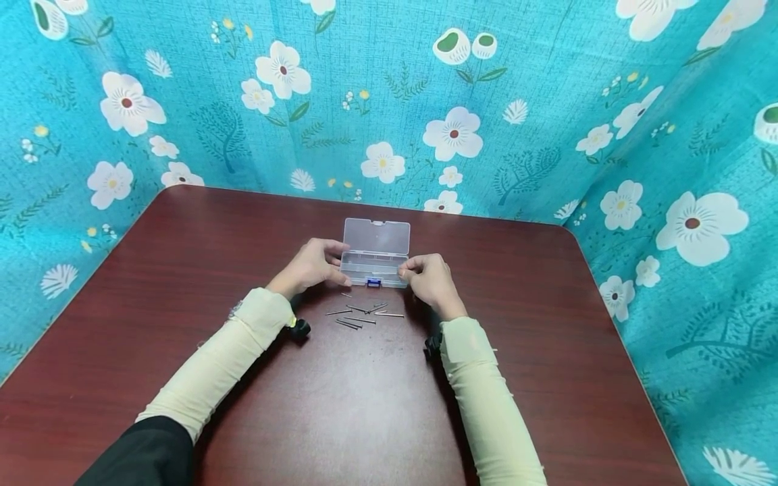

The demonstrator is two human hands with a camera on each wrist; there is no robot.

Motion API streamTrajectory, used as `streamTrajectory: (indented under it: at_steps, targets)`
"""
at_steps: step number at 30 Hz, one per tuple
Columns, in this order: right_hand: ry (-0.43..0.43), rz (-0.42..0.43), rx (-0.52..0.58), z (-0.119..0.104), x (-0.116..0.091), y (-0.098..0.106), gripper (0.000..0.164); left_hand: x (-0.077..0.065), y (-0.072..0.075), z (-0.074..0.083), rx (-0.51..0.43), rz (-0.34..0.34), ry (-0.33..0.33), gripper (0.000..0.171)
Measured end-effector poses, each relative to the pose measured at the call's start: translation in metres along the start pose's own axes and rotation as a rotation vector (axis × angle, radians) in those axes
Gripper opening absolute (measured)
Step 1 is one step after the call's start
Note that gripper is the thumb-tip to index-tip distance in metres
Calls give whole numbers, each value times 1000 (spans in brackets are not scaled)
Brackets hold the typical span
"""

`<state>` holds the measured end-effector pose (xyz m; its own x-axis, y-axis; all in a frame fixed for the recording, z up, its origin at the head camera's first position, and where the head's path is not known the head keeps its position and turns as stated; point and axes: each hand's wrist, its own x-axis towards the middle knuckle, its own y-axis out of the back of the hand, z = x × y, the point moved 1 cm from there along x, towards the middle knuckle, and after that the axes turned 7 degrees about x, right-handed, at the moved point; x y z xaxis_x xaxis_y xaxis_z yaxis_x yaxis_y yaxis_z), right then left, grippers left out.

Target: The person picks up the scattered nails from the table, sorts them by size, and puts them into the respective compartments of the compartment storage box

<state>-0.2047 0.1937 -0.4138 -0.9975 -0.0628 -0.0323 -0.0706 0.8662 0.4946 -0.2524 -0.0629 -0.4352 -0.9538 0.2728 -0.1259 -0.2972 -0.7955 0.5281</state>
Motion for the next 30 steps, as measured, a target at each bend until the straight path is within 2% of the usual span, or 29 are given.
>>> streamTrajectory:
  at_steps: [18,30]
  targets:
    - [-59,30,-37,-9,34,-6,12,0,0,2,-10,-2,-4,79]
    - [-30,21,-214,-17,41,-13,14,0,1,0,-5,-11,15,80]
